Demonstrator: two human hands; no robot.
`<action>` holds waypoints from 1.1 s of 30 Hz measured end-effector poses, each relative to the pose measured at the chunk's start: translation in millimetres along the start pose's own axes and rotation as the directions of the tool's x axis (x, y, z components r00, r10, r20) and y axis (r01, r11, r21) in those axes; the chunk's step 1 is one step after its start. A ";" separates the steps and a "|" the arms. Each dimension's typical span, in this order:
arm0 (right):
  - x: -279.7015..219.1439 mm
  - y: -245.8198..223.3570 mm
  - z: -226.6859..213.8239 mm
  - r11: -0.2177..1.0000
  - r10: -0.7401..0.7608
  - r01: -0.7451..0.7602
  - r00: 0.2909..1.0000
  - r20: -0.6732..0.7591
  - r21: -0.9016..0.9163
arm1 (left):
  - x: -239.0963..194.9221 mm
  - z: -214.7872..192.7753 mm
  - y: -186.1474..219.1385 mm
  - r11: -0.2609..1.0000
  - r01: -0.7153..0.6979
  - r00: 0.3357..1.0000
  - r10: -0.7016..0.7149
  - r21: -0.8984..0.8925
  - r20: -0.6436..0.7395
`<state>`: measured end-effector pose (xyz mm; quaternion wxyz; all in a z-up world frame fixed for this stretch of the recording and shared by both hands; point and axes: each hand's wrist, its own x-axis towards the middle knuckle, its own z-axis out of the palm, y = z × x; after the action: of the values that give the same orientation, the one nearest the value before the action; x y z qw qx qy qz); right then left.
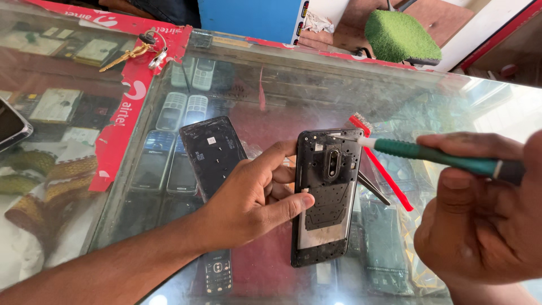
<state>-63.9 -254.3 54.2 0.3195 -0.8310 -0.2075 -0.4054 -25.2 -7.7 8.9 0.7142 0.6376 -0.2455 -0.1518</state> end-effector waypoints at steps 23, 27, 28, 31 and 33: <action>16.5 21.0 26.7 0.940 -0.231 0.245 0.969 -0.089 0.236 | 11.3 -16.2 1.4 0.994 -0.036 0.999 0.031 -0.108 -0.042; 14.8 21.5 24.8 0.919 -0.282 0.291 0.957 -0.073 0.267 | 11.0 -13.5 3.8 0.998 -0.013 0.998 0.009 -0.069 -0.056; 15.4 22.1 26.0 0.924 -0.315 0.325 0.945 -0.081 0.203 | 11.1 -12.9 4.2 0.999 -0.007 0.998 0.004 -0.053 -0.062; 13.1 21.6 23.1 0.949 -0.304 0.310 0.948 -0.097 0.052 | 11.2 -12.4 4.7 0.997 -0.011 0.998 0.007 -0.075 -0.055; 11.9 21.4 19.2 0.959 -0.275 0.280 0.956 -0.101 0.035 | 11.3 -12.4 4.5 0.999 -0.001 0.998 -0.002 -0.050 -0.063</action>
<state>-33.6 -255.1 47.0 0.2893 -0.7654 -0.3165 -0.4799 -9.4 -2.7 14.4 0.7374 0.6240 -0.2187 -0.1379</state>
